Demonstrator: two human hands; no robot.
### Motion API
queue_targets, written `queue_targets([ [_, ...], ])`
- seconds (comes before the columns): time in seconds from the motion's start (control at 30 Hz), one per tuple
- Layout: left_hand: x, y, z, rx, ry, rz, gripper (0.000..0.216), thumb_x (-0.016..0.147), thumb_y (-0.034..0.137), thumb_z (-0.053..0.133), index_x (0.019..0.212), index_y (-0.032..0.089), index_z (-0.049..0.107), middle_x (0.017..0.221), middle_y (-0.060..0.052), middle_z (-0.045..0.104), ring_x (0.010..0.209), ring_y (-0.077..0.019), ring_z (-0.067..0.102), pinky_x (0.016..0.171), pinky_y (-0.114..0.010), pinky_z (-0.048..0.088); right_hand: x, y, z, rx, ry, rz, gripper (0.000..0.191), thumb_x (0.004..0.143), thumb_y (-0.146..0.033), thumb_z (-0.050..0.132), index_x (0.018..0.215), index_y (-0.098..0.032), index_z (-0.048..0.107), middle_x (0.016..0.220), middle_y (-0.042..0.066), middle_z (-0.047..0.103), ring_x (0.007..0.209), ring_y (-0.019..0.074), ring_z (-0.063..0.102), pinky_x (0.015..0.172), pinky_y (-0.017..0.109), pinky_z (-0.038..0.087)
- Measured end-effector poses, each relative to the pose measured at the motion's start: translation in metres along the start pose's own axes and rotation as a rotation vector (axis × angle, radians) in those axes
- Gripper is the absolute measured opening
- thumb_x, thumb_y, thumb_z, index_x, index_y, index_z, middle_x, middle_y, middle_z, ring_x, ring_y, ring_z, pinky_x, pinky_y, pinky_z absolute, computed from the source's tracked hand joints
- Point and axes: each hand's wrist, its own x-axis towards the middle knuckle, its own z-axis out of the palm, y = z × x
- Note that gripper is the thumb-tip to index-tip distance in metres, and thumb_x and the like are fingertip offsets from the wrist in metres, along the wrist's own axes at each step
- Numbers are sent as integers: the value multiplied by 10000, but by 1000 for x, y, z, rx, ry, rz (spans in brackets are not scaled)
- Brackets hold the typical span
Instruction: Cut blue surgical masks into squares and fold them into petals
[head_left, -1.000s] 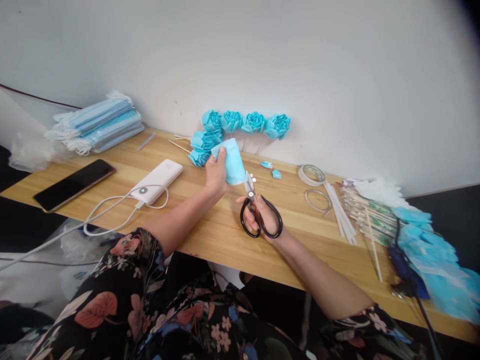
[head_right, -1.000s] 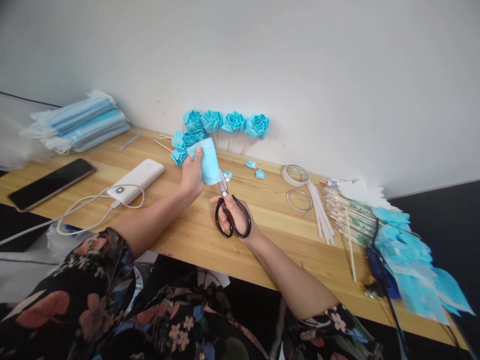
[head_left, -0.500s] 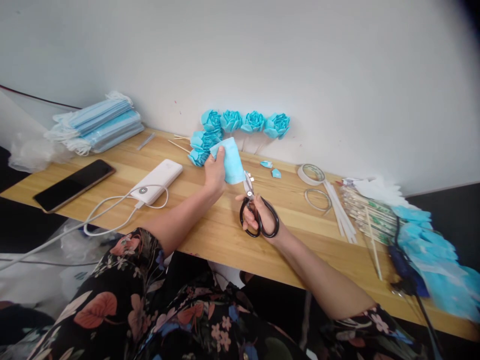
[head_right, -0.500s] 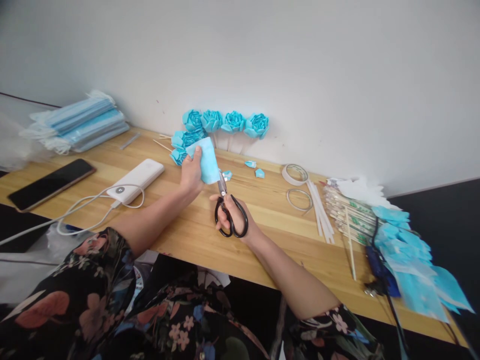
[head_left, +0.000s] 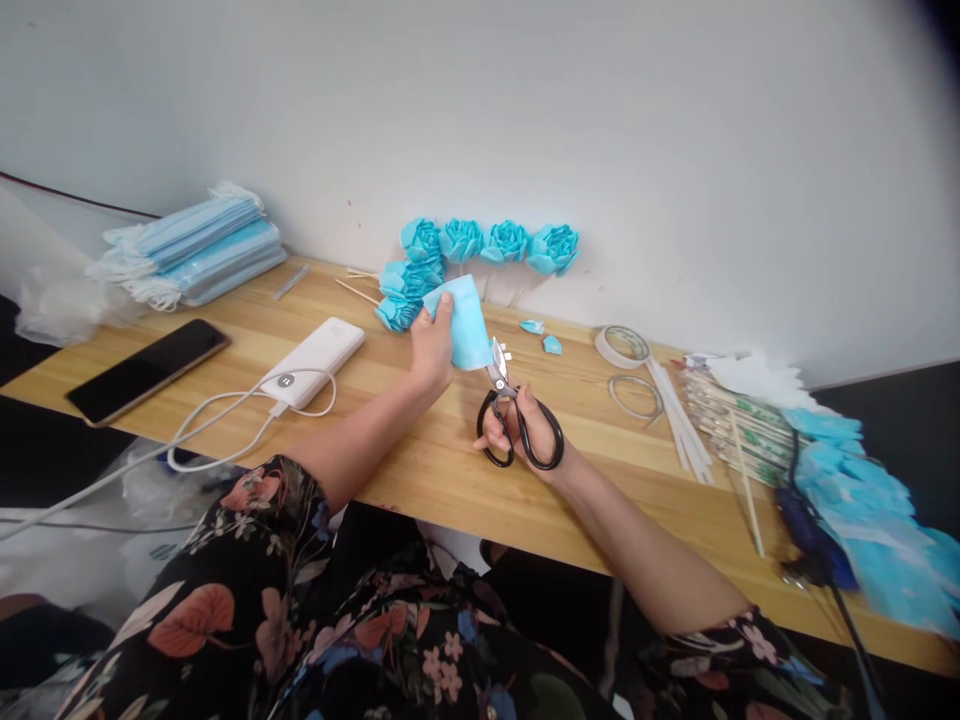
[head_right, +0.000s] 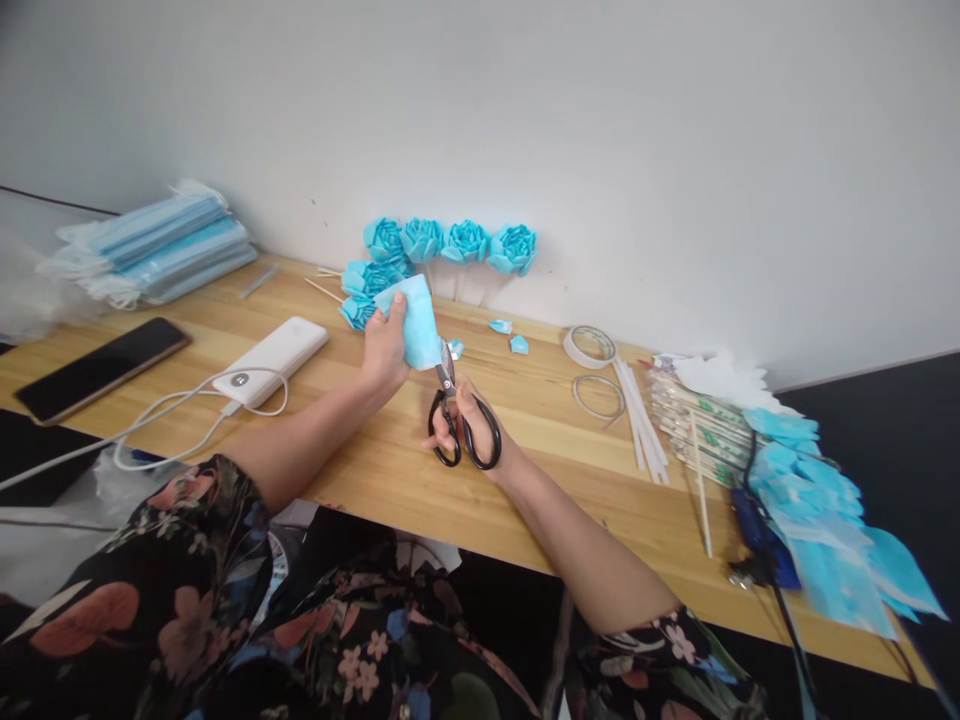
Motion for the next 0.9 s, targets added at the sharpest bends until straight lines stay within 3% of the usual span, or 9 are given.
queue_targets([
  [0.3,-1,-12,-1,-26,-74,-23,137,967,273,593,912,157,640,763,6,648,656,-107,594,730,-262,547,2,-4,2,9,32,-1,657,752,-828,602,976,-213,551,547,-78,535,392,87,412,589,335,615],
  [0.57,-1,-8,0,-1,-45,0,147,958,285,601,930,153,661,801,4,671,692,-95,599,685,-199,517,2,-2,7,19,81,-41,610,791,-766,625,1088,-246,508,520,-104,523,346,85,372,486,300,562],
  [0.9,0,-7,0,-5,-52,-6,163,952,300,611,933,145,658,817,-15,663,696,-115,597,695,-234,511,1,1,6,-22,112,-72,631,811,-769,600,1136,-233,529,506,-114,470,327,75,330,426,264,527],
])
